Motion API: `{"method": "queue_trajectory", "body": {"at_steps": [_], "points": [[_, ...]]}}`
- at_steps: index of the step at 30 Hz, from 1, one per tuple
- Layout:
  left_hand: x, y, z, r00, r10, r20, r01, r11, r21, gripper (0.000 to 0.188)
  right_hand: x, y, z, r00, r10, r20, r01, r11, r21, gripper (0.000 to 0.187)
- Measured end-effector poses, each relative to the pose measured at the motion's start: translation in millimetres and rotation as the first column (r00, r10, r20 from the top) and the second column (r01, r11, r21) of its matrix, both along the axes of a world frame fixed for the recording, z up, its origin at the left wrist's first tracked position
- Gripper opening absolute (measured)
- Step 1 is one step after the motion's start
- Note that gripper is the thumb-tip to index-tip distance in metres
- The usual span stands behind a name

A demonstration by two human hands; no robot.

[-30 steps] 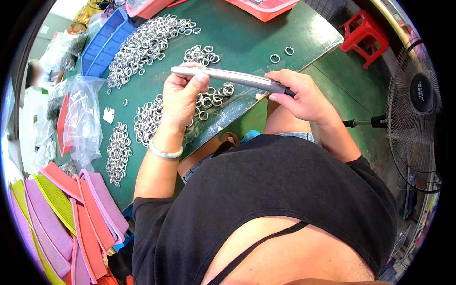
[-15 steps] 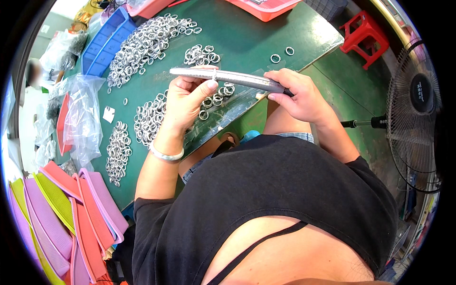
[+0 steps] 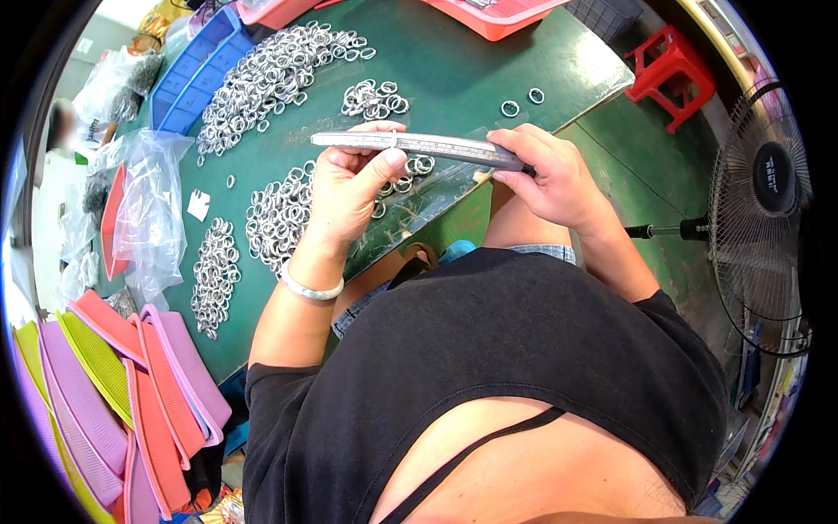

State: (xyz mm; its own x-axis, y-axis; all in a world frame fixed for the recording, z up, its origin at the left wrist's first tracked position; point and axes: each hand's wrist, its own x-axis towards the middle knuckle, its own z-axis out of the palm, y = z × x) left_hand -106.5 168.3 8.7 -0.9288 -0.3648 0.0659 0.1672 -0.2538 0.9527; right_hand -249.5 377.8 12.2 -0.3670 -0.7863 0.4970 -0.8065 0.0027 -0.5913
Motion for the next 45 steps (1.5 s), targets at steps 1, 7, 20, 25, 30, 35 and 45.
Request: {"method": "queue_trajectory", "body": {"at_steps": [1,7,20,25,30,35,45], "points": [[0,0,0,1.000,0.008,0.005,-0.008,1.000,0.007,0.032,1,-1,0,1.000,-0.007,-0.011,0.007,1.000,-0.005,0.032],[3,5,0,0.998,0.053,0.042,-0.055,0.998,0.035,0.032,3,-4,-2,0.998,-0.035,-0.052,0.035,0.999,-0.014,0.034],[20,2,-3,0.991,0.121,-0.062,-0.112,0.985,0.131,0.026,14,-11,5,0.999,0.037,-0.037,-0.036,0.998,0.047,0.036],[53,-51,9,0.913,0.376,-0.161,-0.354,0.924,0.147,0.019,15,0,11,0.998,0.006,0.056,-0.010,0.997,0.071,0.035],[132,-130,-7,0.676,0.737,0.026,-0.531,0.511,-0.677,0.026,8,2,7,1.000,-0.008,0.027,0.007,0.999,0.044,0.036],[173,-182,-13,0.477,0.873,0.103,-0.017,0.126,-0.992,0.030,5,2,3,0.998,-0.038,0.042,0.036,0.998,0.050,0.035],[103,-163,5,0.766,0.630,0.125,0.030,0.158,-0.987,0.022,-3,6,-1,0.986,-0.128,0.104,0.122,0.991,0.060,0.034]]}}
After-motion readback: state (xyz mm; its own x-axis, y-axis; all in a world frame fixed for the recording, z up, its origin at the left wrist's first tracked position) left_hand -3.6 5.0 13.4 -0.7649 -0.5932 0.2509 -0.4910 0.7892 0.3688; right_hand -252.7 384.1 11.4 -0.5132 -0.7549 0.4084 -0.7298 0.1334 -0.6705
